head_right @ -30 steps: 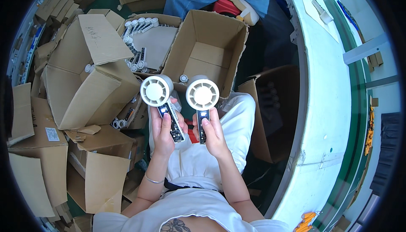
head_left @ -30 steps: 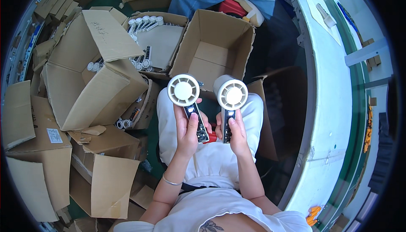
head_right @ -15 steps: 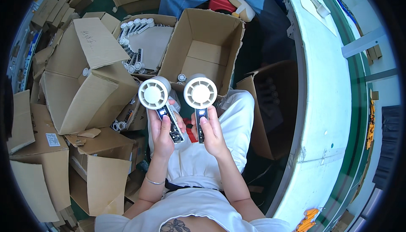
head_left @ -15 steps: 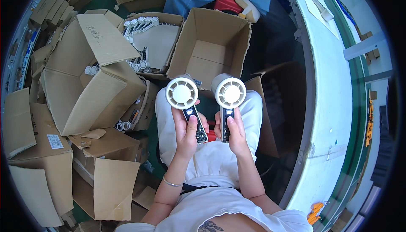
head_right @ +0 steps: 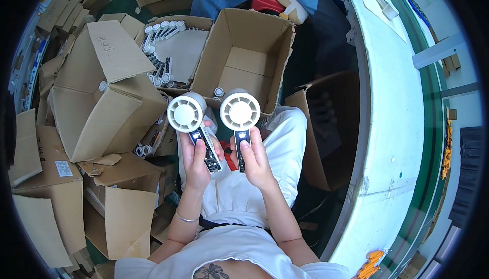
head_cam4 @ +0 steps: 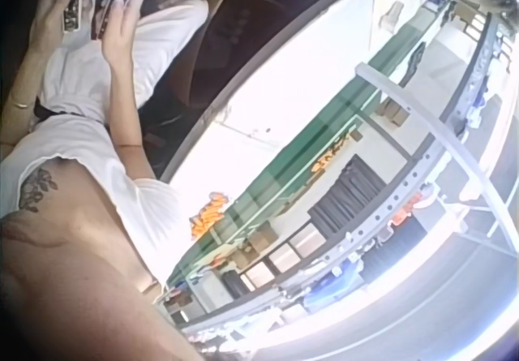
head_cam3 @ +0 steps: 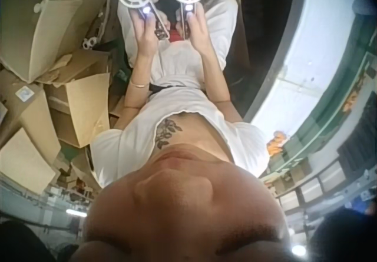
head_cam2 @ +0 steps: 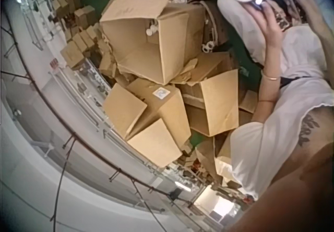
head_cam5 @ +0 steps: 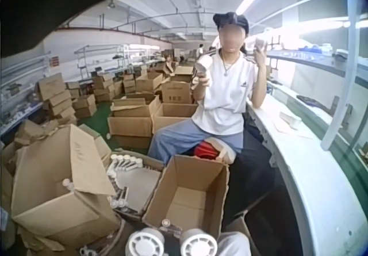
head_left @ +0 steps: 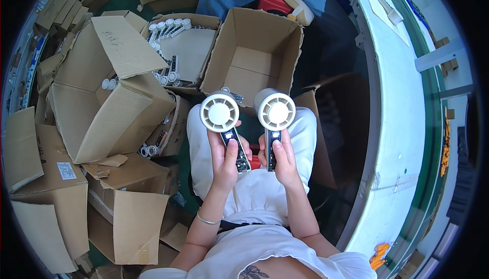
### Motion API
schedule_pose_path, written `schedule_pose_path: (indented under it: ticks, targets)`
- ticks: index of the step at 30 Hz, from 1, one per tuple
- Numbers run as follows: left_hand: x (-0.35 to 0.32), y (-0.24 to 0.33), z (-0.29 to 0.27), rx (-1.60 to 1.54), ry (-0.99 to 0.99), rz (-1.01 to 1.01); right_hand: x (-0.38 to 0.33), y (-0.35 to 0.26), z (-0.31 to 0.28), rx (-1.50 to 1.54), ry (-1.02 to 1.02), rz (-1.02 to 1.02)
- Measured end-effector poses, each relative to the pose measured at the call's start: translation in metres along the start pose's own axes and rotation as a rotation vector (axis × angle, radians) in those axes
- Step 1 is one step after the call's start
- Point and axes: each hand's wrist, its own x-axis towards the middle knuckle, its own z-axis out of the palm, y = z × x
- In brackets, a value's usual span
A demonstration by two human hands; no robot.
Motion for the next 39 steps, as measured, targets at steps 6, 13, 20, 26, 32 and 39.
schedule_pose_path:
  ticks: [6, 13, 20, 26, 32, 39]
  targets:
    - [0.000, -0.001, -0.004, -0.016, -0.009, -0.018, -0.001, 0.000, -0.001, -0.007, -0.012, 0.004]
    - [-0.002, 0.010, -0.005, -0.229, -0.093, -0.052, -0.005, -0.004, -0.006, 0.161, -0.045, 0.028]
    - [-0.017, 0.037, -0.038, -0.169, -0.208, -0.257, -0.023, -0.012, -0.053, 0.002, 0.167, -0.081]
    - [-0.028, 0.049, -0.050, 0.031, -0.213, -0.315, -0.040, -0.037, -0.083, -0.198, 0.194, -0.077]
    - [-0.032, 0.055, -0.055, 0.136, -0.034, -0.198, -0.044, -0.077, -0.086, -0.528, 0.378, -0.048]
    - [0.012, 0.101, -0.036, -0.014, -0.094, -0.032, -0.007, -0.135, -0.051, -0.739, 0.228, -0.220]
